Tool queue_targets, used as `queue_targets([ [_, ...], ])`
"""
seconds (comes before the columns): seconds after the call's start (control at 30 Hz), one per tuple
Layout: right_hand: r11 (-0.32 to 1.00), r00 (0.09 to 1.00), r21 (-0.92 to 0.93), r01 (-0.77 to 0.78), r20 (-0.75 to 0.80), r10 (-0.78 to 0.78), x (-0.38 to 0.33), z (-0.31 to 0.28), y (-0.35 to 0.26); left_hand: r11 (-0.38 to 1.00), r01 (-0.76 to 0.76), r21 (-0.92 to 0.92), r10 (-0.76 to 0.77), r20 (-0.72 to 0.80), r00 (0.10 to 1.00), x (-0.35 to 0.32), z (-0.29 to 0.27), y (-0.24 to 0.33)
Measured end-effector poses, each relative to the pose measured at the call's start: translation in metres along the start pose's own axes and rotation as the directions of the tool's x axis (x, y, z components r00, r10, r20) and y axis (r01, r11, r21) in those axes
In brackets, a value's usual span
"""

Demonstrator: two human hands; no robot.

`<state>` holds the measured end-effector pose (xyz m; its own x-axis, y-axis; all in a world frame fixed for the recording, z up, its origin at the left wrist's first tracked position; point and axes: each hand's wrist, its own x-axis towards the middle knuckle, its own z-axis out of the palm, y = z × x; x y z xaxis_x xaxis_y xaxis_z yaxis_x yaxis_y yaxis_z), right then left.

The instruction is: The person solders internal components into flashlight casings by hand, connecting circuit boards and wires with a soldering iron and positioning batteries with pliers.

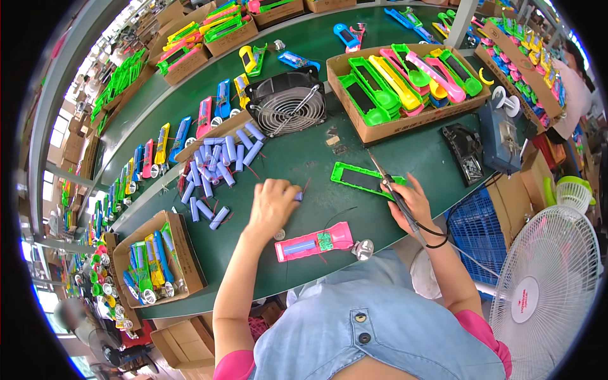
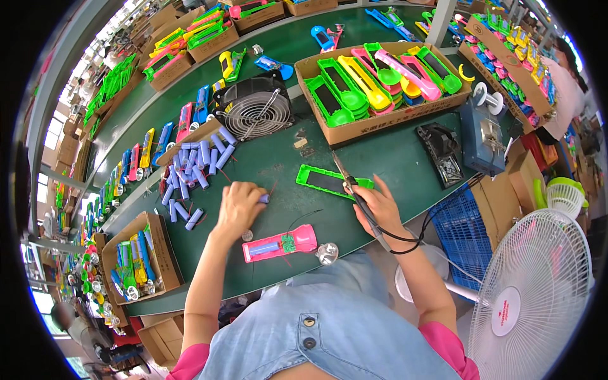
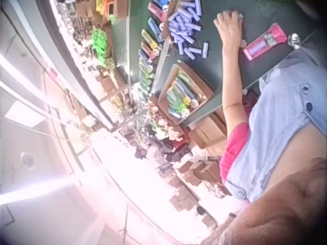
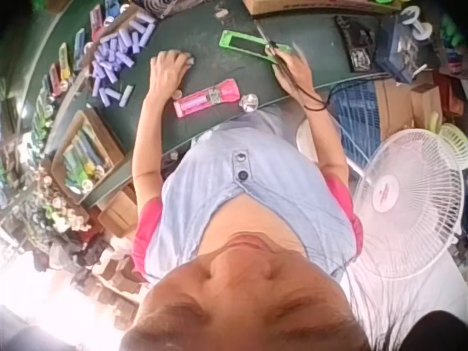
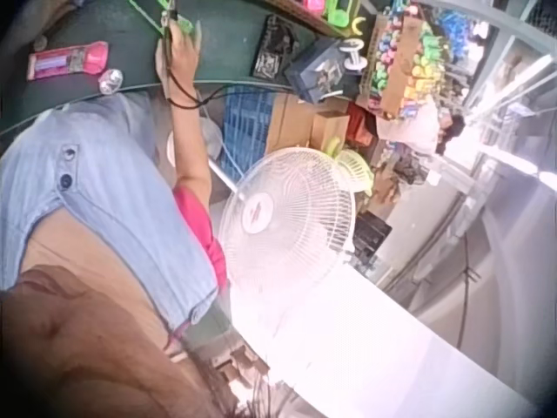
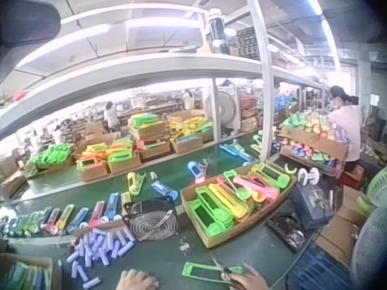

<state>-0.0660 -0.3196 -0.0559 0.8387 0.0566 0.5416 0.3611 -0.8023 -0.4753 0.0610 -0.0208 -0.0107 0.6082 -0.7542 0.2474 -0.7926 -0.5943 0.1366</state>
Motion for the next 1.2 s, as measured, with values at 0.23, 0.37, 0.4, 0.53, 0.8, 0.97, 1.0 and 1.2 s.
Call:
queue_targets([
  [0.23, 0.991, 0.990, 0.073, -0.115, 0.092, 0.108, 0.002, -0.007, -0.015, 0.711, 0.583, 0.393, -0.608, -0.072, 0.791, -0.052, -0.032, -0.042],
  [0.37, 0.991, 0.992, 0.076, -0.112, 0.066, 0.107, -0.002, -0.009, -0.015, 0.899, 0.401, -0.174, -0.406, 0.005, 0.914, -0.014, -0.043, 0.043],
  [0.4, 0.993, 0.997, 0.079, -0.082, 0.020, 0.081, 0.000, -0.008, -0.015, 0.813, 0.449, -0.371, -0.411, 0.181, 0.893, -0.005, -0.039, 0.068],
  [0.53, 0.942, 0.975, 0.250, -0.222, 0.059, 0.214, 0.002, -0.004, -0.024, 0.694, 0.330, -0.640, -0.351, 0.099, 0.931, -0.008, 0.014, 0.094],
  [0.8, 0.911, 0.960, 0.334, -0.243, 0.217, 0.176, 0.005, 0.022, -0.031, 0.229, 0.304, -0.925, -0.403, 0.194, 0.894, -0.015, 0.013, 0.089],
  [0.97, 0.892, 0.985, 0.440, -0.107, 0.171, 0.034, 0.012, 0.026, -0.039, 0.494, 0.183, -0.850, -0.235, 0.072, 0.969, -0.009, 0.014, 0.090],
  [1.0, 0.885, 0.979, 0.445, -0.138, 0.198, 0.054, 0.014, 0.022, -0.041, 0.452, 0.200, -0.870, -0.259, 0.086, 0.962, -0.008, 0.013, 0.091],
  [1.2, 0.803, 0.937, 0.541, -0.250, 0.343, 0.061, -0.001, 0.014, -0.048, -0.063, 0.187, -0.980, -0.606, 0.187, 0.773, -0.029, -0.001, 0.085],
])
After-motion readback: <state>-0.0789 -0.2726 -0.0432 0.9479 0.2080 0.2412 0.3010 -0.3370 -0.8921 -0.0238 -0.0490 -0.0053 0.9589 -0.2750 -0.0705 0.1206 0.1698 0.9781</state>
